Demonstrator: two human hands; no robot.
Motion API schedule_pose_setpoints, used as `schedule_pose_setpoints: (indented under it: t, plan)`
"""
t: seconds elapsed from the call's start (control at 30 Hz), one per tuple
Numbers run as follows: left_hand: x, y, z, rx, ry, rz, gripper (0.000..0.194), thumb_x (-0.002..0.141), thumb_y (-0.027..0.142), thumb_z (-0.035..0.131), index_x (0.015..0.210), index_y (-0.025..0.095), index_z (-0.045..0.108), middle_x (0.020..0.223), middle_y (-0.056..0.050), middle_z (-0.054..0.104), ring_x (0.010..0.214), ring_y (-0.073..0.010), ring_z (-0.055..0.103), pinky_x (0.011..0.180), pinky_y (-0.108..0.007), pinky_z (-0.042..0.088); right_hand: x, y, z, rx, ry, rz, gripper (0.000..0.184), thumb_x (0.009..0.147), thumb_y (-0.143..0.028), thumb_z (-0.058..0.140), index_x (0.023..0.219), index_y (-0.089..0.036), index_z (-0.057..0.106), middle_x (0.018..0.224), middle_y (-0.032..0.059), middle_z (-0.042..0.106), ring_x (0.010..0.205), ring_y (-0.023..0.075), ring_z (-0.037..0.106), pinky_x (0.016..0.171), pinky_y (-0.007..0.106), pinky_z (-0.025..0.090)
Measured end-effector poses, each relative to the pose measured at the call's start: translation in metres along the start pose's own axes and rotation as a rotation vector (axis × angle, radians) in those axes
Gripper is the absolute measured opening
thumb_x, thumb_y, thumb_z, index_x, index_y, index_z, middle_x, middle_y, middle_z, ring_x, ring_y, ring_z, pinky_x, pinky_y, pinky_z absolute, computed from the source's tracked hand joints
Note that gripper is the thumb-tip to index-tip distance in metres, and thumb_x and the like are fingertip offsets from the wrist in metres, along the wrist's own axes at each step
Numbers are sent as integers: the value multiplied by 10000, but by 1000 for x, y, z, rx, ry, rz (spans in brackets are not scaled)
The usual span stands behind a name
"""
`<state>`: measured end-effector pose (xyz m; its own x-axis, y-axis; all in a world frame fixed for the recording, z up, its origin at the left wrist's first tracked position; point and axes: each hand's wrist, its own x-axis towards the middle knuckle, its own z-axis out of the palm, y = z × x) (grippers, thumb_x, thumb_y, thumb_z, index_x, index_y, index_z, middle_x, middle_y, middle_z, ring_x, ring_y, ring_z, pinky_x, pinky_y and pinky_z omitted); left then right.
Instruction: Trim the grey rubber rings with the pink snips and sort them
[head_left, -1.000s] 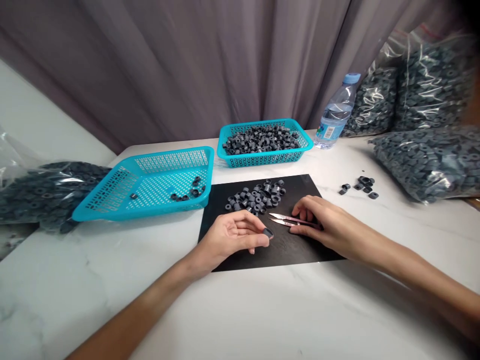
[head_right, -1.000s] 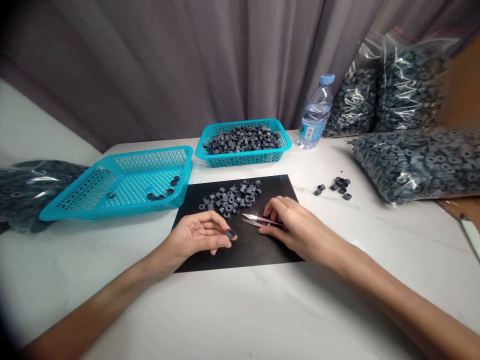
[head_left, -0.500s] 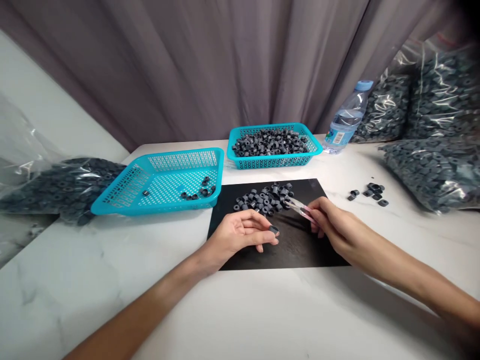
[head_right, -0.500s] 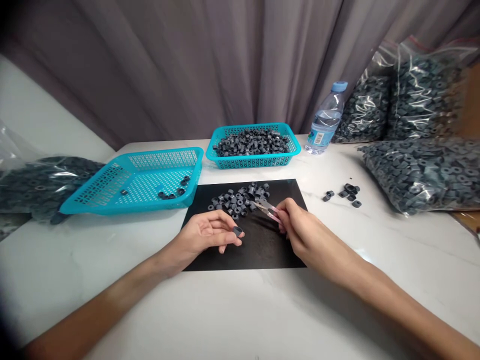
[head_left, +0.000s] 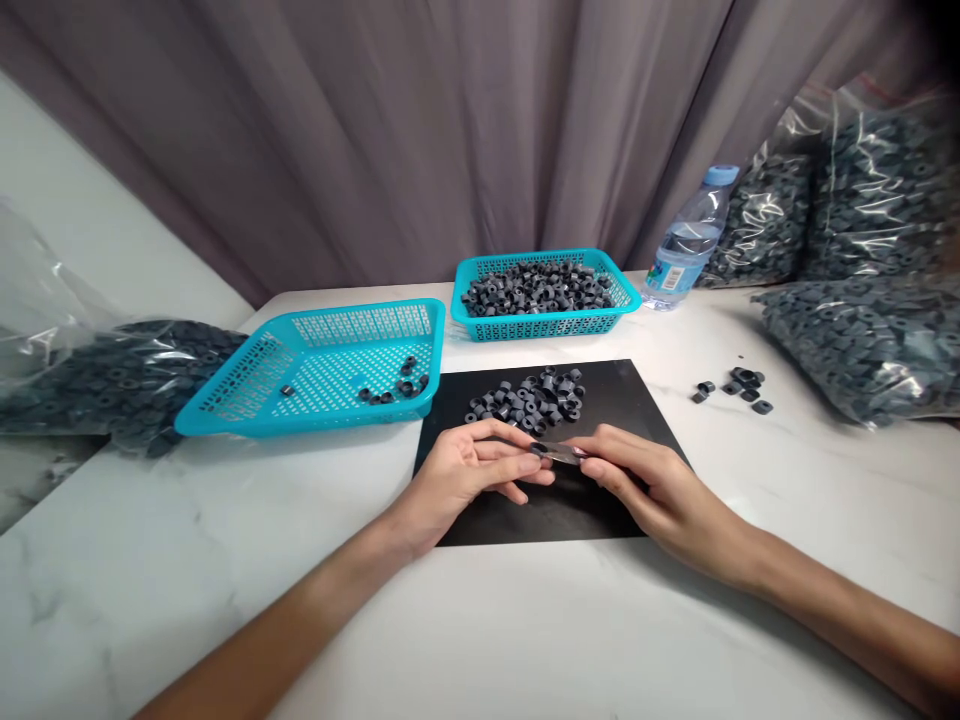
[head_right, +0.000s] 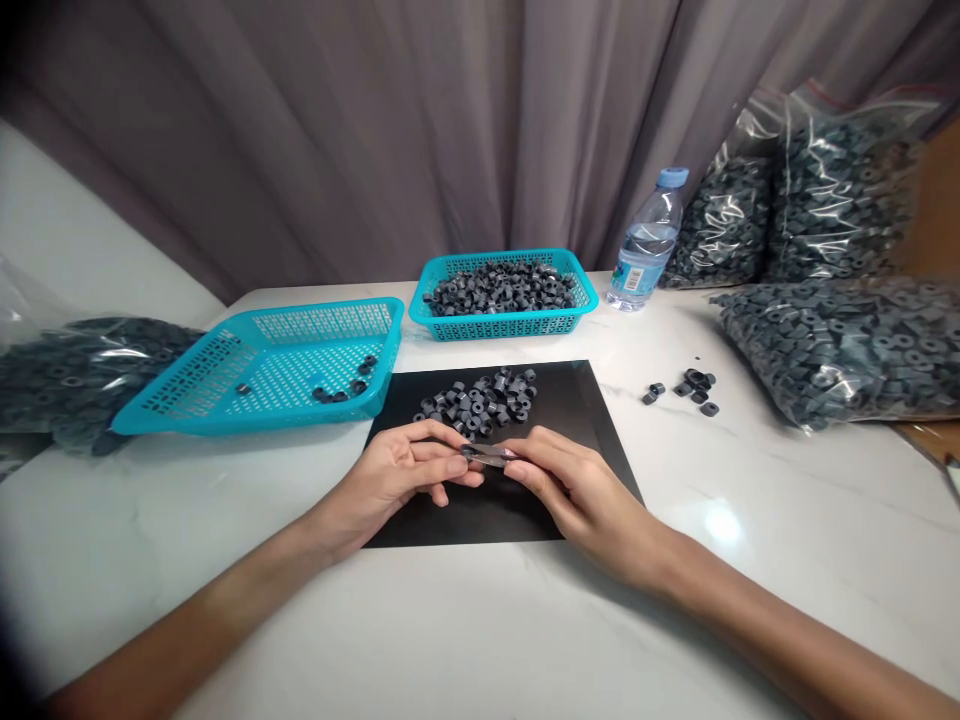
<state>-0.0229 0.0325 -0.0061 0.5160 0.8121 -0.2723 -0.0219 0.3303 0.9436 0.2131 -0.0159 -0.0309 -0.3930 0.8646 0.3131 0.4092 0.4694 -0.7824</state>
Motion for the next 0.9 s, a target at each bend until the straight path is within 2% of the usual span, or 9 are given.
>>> schedule_pose_setpoints:
  t: [0.17,0.4,0.63,0.9]
  plan:
    - [-1,1,2,-6,35,-10,317,764,262,877,952,126,661,897,-120,826,924,-267,796,637,-224,599,-1,0,0,-73,71,-62,266,1076,-268,425,1136,-180,668,799,41,550,701,166,532,639,292,467]
    - [-2,0,5,-26,80,-7,317,737,262,897,911,127,669,853,-96,828,901,-256,800,678,-232,626,-1,1,1,-101,104,-110,243,1067,-224,443,1128,-168,672,828,52,558,701,163,531,633,298,464]
    - [-1,-1,6,-19,83,14,302,749,232,886,927,116,672,879,-110,831,897,-241,801,666,-208,626,-3,3,3,-151,114,-134,280,1053,-190,479,1284,-186,636,894,50,564,764,155,564,697,276,490]
    - [-1,0,8,-12,81,26,293,733,229,892,899,116,678,847,-103,829,881,-252,801,644,-215,628,-4,5,2,-225,131,-171,290,1047,-168,485,1304,-173,621,916,64,563,786,163,555,709,280,491]
